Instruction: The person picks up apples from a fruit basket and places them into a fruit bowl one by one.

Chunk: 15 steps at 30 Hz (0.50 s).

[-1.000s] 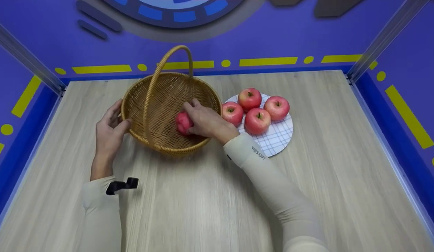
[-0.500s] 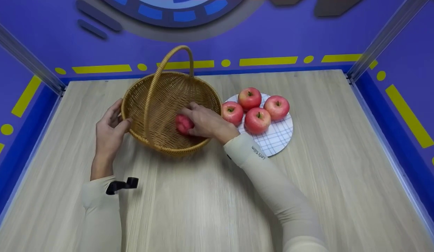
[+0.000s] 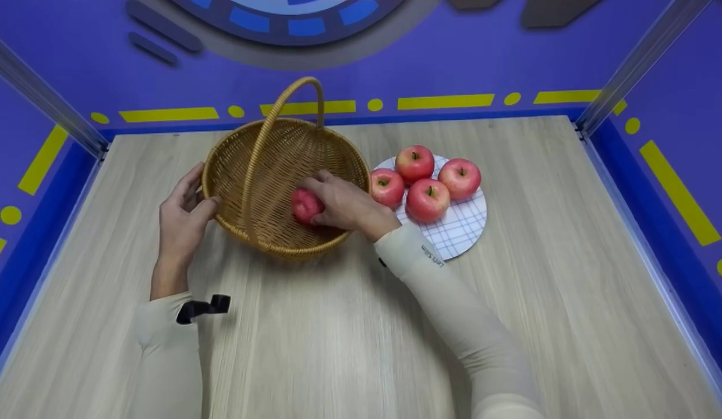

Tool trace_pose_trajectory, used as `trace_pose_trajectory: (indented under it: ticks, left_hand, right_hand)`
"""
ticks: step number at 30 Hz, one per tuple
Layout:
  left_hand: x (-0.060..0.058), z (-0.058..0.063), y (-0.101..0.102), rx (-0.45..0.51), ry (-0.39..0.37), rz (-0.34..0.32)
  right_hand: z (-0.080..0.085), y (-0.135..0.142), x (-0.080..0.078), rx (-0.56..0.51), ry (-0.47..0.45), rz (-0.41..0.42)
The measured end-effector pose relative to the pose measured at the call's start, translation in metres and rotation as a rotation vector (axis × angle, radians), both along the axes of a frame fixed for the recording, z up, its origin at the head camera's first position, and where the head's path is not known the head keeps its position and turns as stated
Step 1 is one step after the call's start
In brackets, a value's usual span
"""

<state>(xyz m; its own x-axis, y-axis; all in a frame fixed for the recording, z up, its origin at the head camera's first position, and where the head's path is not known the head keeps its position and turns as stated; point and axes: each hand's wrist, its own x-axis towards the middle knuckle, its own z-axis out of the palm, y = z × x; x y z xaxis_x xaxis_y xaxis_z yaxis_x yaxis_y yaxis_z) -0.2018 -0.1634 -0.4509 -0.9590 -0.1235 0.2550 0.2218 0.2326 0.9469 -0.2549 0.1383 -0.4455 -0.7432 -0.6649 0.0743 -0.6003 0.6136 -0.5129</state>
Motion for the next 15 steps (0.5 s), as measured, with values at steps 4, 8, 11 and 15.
trace_pose_trajectory:
  ticks: [4, 8, 11, 15]
  left_hand:
    - [-0.001, 0.0, 0.0, -0.006, 0.002, 0.005]
    - [-0.001, -0.001, -0.001, -0.002, -0.005, 0.006]
    - [-0.001, -0.001, -0.002, 0.001, -0.003, 0.004]
    - [-0.002, -0.003, -0.003, 0.011, -0.004, -0.002]
  right_hand:
    - [0.002, 0.002, 0.0, -0.047, 0.032, 0.004]
    - [0.005, 0.005, 0.0, -0.094, 0.053, -0.004]
    - [0.008, 0.008, 0.001, -0.121, 0.058, -0.019]
    - [0.011, 0.013, 0.003, -0.148, 0.062, -0.038]
